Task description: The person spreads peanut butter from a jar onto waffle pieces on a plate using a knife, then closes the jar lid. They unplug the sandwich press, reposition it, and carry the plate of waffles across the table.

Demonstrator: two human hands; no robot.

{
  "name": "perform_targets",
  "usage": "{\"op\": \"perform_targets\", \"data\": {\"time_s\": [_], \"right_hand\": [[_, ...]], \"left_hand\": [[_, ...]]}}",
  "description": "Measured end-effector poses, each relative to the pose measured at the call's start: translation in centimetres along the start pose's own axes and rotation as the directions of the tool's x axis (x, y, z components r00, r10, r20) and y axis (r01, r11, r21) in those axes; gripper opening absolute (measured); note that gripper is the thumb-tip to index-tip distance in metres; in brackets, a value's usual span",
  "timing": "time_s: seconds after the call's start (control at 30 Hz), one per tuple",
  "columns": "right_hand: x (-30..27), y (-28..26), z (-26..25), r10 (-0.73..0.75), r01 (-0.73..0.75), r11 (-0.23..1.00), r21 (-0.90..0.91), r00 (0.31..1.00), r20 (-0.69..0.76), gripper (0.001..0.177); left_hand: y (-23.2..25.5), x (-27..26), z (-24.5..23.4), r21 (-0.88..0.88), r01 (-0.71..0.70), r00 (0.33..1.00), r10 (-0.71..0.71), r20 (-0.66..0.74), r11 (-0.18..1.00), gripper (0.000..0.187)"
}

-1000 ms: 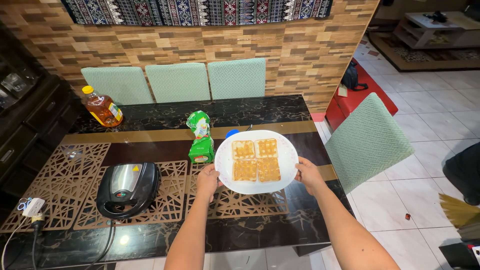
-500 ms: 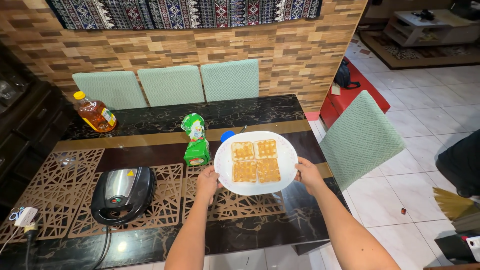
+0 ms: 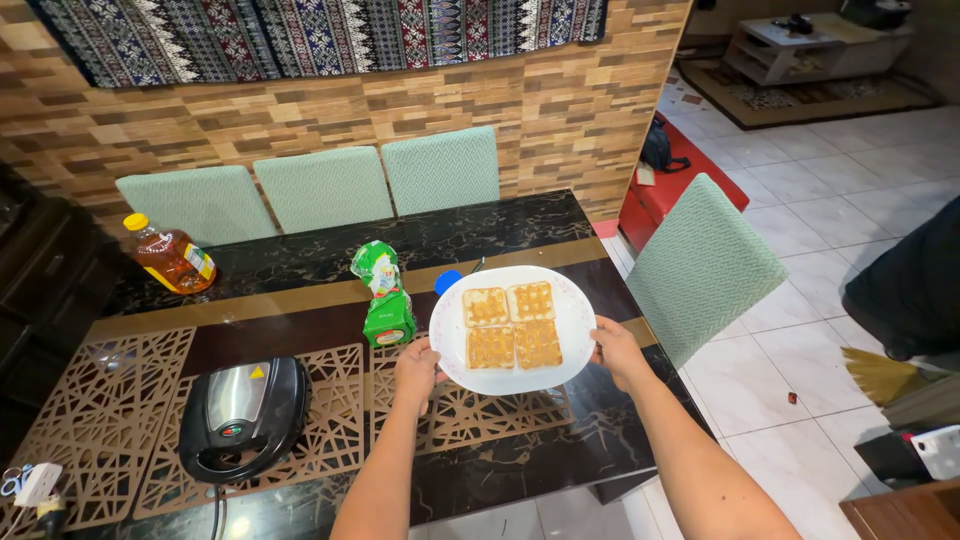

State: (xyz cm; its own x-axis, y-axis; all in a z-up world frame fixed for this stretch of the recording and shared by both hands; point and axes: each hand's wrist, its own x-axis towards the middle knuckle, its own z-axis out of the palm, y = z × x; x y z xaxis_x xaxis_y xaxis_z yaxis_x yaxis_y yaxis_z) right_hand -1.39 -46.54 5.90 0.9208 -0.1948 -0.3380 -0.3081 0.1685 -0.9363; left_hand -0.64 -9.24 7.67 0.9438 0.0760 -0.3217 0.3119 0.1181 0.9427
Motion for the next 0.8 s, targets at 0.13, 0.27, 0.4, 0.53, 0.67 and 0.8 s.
{"op": "perform_targets", "data": {"time_s": [0.13, 0.27, 0.4, 0.53, 0.67, 0.8], "right_hand": [[-0.8, 0.5, 0.3, -0.011, 0.011, 1.0, -0.01, 1.0, -0.029, 0.035], [-1.3, 0.5, 0.9, 0.005, -0.006, 1.0, -0.01, 0.998, -0.055, 0.036], [-2.2, 0.7, 1.7, 0.021, -0.021, 1.0, 0.003, 0.996, -0.085, 0.036], [-3.0, 1.0, 2.2, 0.014, -0.012, 1.0, 0.021, 0.996, -0.088, 0.035], [-3.2, 1.5, 2.4, -0.004, 0.006, 1.0, 0.022, 0.996, -0.084, 0.035], [-3.6, 1.7, 2.5, -0.014, 0.018, 0.999, 0.04, 0.996, -0.089, 0.035]], "left_hand": [[-0.2, 0.2, -0.5, -0.03, 0.0, 1.0, 0.001, 0.03, 1.0, 0.033], [-0.2, 0.1, -1.2, 0.001, -0.004, 0.999, 0.004, 0.039, 1.0, 0.033], [-0.1, -0.2, -2.0, -0.013, 0.013, 0.998, -0.012, 0.068, 1.0, 0.033], [0.0, -0.6, -2.7, -0.041, 0.023, 0.996, -0.02, 0.087, 0.999, 0.033], [-0.1, -0.6, -3.2, -0.035, 0.042, 0.996, -0.039, 0.08, 0.998, 0.034], [-0.2, -0.8, -3.4, -0.065, 0.03, 0.994, -0.023, 0.104, 0.997, 0.034]]}}
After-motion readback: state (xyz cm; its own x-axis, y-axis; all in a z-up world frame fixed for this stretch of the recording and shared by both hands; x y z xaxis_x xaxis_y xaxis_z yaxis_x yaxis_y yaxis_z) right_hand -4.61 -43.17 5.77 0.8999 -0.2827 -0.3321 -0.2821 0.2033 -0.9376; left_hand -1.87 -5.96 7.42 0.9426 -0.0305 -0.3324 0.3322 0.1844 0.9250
